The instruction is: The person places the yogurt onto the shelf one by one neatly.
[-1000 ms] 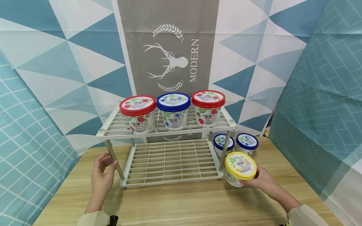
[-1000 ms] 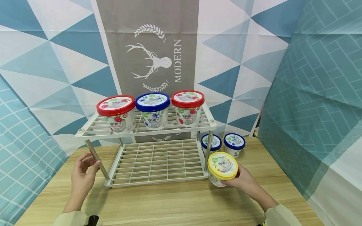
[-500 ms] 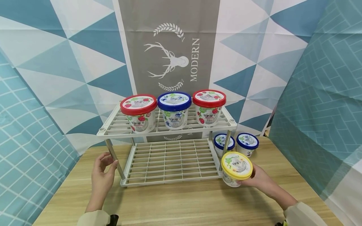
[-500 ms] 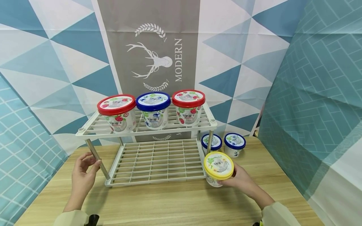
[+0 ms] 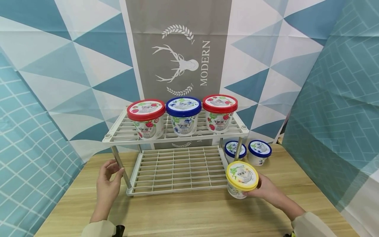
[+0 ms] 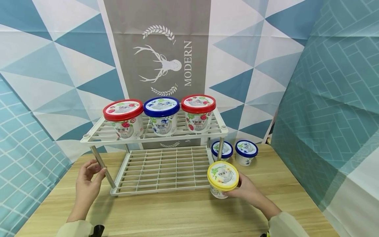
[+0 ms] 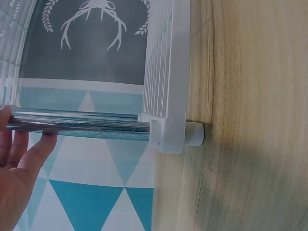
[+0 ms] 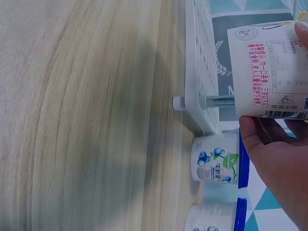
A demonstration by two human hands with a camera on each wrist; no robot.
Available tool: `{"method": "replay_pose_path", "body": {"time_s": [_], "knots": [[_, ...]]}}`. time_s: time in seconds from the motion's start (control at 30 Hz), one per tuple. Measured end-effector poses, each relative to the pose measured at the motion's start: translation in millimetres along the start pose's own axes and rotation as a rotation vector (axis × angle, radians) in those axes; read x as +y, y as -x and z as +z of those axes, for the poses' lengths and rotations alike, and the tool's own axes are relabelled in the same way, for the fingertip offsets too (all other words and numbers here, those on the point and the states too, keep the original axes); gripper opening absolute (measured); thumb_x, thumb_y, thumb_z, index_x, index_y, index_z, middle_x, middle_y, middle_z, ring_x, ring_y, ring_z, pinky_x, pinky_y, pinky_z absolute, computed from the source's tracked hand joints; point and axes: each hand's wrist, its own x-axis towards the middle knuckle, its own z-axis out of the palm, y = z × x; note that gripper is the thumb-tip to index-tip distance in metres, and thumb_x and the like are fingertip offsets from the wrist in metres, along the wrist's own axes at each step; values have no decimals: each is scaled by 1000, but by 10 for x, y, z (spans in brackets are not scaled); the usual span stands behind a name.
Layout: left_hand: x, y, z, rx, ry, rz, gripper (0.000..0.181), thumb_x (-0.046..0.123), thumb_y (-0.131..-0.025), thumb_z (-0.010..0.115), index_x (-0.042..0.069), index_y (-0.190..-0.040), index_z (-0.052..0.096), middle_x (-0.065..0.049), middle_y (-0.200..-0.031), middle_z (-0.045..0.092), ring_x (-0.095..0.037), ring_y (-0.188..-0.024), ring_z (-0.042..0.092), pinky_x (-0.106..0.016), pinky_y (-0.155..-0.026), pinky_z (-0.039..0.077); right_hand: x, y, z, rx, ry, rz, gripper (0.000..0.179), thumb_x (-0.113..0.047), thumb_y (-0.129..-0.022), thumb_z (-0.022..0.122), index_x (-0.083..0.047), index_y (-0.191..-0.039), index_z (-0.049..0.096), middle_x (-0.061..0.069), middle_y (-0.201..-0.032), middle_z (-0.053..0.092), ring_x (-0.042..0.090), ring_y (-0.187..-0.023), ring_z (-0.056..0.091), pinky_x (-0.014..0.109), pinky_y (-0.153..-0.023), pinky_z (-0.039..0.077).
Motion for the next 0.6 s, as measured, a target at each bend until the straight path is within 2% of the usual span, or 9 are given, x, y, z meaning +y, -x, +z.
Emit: {"method": "replay_pose_path", "body": {"time_s": [0.43,0.6], "knots": [[4,-5,-2,2,15,5,38,-13,-83,60,-7,-118,48,15,-88,53,6,-81,54,-3,-65,48,-90,-104,111,-16,20,-6,90,-22,-69,82,-2,-141,32,19,-133,49,32,-121,50,43,-96,47],[0,-4,-5,4,10,10,38,-13,-83,60,-7,-118,48,14,-88,53,5,-81,54,-3,-65,48,-124,-134,153,-36,14,-33,88,-20,-69,82,-1,-139,33,19,-132,50,32,-120,50,43,-97,47]]}}
